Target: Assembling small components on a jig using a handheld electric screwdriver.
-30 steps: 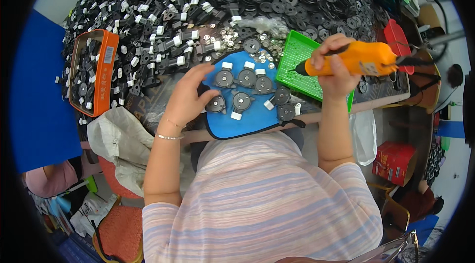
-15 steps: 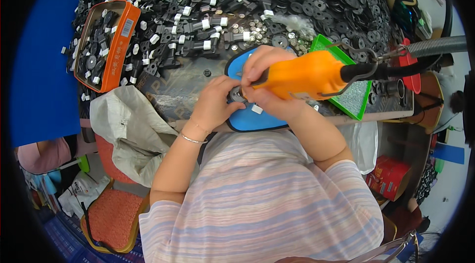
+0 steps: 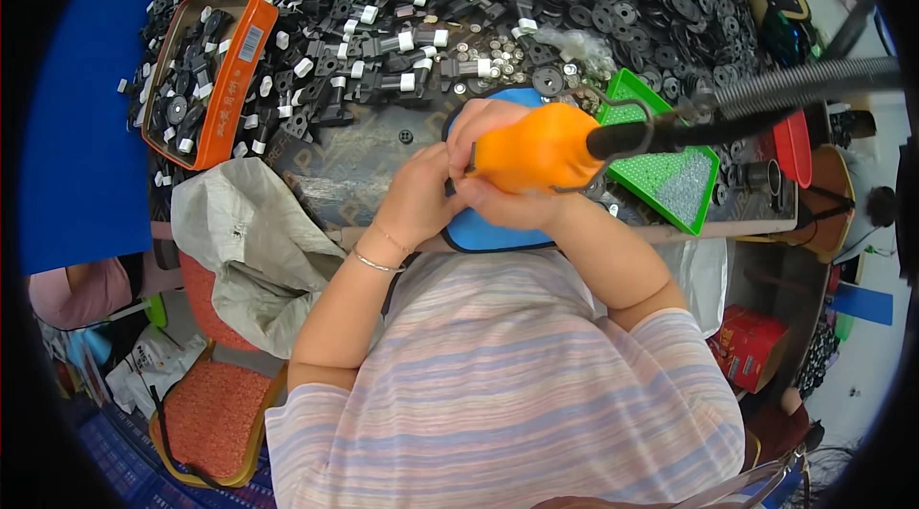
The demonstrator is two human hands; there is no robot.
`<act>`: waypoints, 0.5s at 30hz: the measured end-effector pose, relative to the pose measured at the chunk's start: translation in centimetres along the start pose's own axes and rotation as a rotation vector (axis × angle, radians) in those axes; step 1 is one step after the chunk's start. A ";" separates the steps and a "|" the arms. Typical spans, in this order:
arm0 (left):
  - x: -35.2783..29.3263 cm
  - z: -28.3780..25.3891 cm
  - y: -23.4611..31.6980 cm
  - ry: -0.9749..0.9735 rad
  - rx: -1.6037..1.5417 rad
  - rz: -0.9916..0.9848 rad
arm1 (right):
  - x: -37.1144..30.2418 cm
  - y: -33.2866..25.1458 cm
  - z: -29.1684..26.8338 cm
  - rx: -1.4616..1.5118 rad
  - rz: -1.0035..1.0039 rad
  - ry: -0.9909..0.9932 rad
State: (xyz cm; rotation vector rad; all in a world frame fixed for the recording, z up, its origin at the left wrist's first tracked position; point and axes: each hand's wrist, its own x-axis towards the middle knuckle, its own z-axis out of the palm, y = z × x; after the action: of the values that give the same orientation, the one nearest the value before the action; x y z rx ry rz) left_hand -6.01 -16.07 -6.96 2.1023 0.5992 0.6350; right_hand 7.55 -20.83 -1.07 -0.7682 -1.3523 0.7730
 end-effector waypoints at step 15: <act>-0.3 -0.2 1.0 -0.122 0.076 -0.202 | -2.2 -6.2 -11.1 0.038 -0.137 0.313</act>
State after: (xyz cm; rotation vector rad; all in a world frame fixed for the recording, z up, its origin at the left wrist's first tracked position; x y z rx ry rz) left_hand -6.21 -16.68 -6.12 2.0990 0.7651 0.3727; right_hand 18.69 -26.37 2.19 -0.7251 -1.0922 0.5433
